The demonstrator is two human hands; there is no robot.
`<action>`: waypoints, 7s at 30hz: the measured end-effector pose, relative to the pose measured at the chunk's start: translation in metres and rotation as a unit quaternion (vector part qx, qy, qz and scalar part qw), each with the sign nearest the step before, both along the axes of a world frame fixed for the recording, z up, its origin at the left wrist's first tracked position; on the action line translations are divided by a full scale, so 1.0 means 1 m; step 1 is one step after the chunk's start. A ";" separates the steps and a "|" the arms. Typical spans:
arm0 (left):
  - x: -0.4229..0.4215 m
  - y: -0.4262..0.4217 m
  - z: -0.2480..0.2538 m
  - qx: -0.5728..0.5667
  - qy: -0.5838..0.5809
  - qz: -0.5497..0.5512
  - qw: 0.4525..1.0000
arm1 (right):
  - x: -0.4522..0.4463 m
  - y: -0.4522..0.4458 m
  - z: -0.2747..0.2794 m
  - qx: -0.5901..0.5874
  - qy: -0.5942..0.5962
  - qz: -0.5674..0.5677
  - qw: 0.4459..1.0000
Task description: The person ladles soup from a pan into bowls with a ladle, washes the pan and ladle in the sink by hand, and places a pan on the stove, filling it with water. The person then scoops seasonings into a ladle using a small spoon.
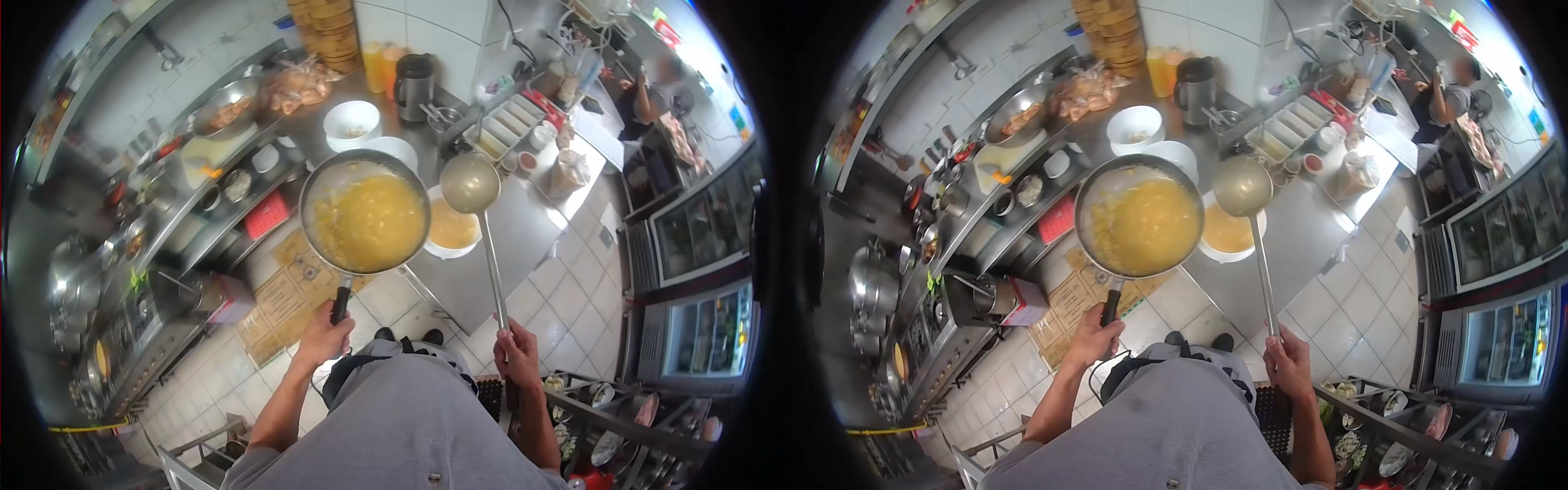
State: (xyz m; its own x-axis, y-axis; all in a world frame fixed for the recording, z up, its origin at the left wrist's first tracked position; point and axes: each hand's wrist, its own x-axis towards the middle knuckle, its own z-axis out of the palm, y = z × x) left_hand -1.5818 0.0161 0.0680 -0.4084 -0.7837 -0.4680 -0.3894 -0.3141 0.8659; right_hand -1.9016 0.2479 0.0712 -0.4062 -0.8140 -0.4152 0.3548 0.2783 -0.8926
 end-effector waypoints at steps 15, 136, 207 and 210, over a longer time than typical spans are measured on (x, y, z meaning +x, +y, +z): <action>0.004 -0.012 -0.003 0.016 -0.029 -0.059 0.998 | 0.014 -0.092 0.013 -0.014 0.413 0.343 0.844; -0.006 -0.017 -0.009 -0.020 -0.034 0.018 0.999 | 0.006 -0.073 0.009 0.058 0.154 0.267 0.950; -0.019 -0.032 -0.001 0.007 0.006 -0.017 1.000 | 0.007 -0.012 -0.021 0.010 -0.012 -0.061 0.998; -0.020 -0.030 -0.004 0.018 0.012 -0.017 1.000 | -0.005 -0.020 0.006 -0.028 0.012 -0.008 1.000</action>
